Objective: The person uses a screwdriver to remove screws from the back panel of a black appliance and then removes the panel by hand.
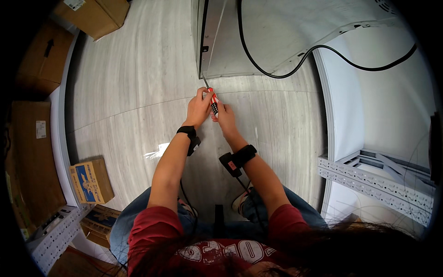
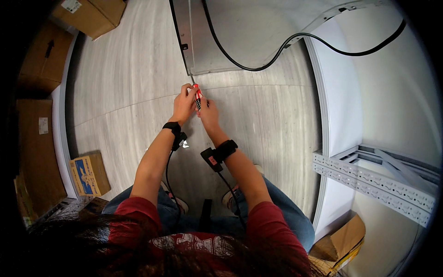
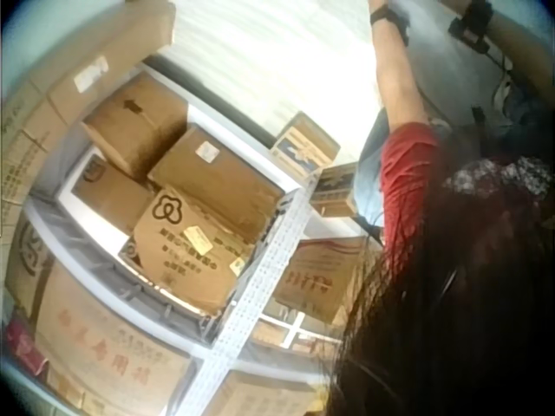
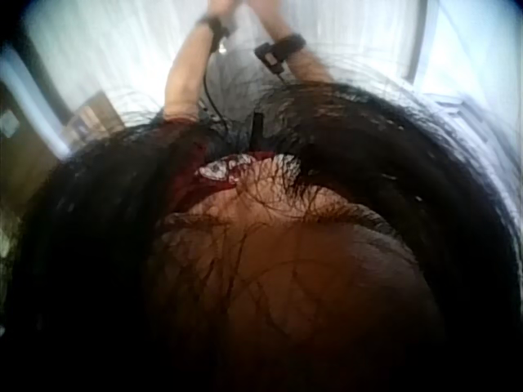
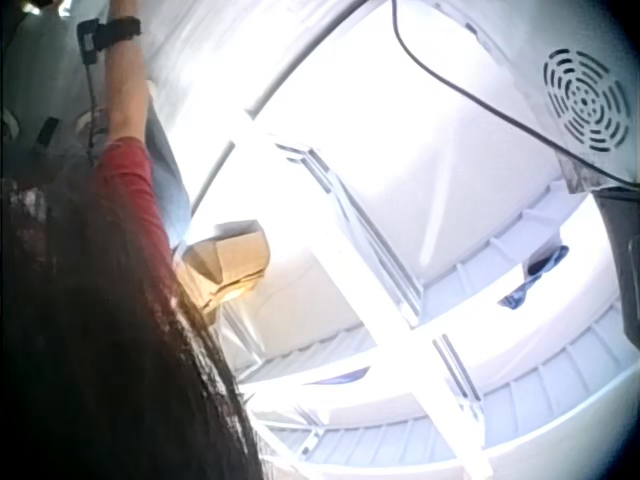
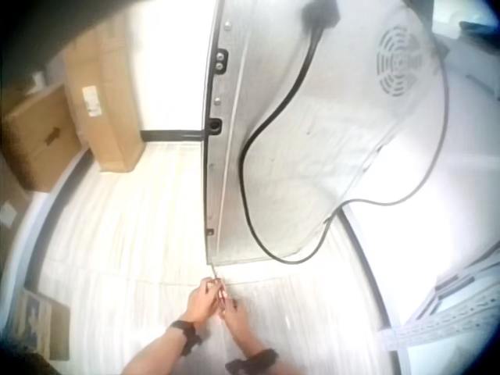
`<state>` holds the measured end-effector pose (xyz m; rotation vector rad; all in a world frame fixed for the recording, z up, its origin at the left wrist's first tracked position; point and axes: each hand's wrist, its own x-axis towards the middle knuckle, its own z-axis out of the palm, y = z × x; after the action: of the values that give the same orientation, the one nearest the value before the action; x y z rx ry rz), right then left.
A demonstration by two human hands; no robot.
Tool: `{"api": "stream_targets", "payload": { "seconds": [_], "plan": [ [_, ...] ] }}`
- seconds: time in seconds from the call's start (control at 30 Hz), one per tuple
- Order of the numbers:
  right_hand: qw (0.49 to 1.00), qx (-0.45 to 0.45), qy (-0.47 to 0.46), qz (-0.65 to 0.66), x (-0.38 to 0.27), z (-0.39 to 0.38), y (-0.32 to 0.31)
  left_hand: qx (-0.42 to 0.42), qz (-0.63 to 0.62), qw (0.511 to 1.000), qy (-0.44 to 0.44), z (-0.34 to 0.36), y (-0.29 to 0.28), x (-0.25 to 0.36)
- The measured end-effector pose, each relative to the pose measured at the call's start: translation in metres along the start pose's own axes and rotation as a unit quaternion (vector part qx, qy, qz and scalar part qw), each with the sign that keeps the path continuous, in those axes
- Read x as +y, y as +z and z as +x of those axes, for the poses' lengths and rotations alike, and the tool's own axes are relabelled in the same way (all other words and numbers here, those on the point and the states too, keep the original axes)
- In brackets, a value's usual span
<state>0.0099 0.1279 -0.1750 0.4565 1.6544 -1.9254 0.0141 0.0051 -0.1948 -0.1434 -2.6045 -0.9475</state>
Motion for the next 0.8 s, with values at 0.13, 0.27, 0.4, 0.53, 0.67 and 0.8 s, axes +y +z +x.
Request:
{"api": "stream_targets", "payload": {
  "seconds": [0.13,0.27,0.4,0.53,0.67,0.8],
  "plan": [
    [0.930,0.161,-0.250,-0.217,0.015,0.012,0.007,0.003,0.014,0.999,0.052,0.009,-0.003,0.001],
    [0.932,0.154,-0.240,-0.226,0.022,0.019,-0.002,0.001,0.003,0.999,0.034,0.010,-0.002,0.004],
    [0.994,0.084,-0.030,-0.062,0.004,0.007,-0.002,0.007,0.014,0.999,0.043,0.006,-0.003,0.003],
    [0.980,0.095,-0.138,-0.108,-0.006,-0.005,-0.001,0.001,0.031,0.998,0.057,0.011,-0.006,0.005],
    [0.991,0.082,-0.101,-0.044,-0.001,-0.006,0.004,0.002,0.012,1.000,0.023,0.005,0.000,0.001],
    [0.989,0.097,-0.079,-0.084,0.008,0.005,-0.002,-0.003,0.017,0.999,0.034,0.006,0.000,0.000]
  ]
}}
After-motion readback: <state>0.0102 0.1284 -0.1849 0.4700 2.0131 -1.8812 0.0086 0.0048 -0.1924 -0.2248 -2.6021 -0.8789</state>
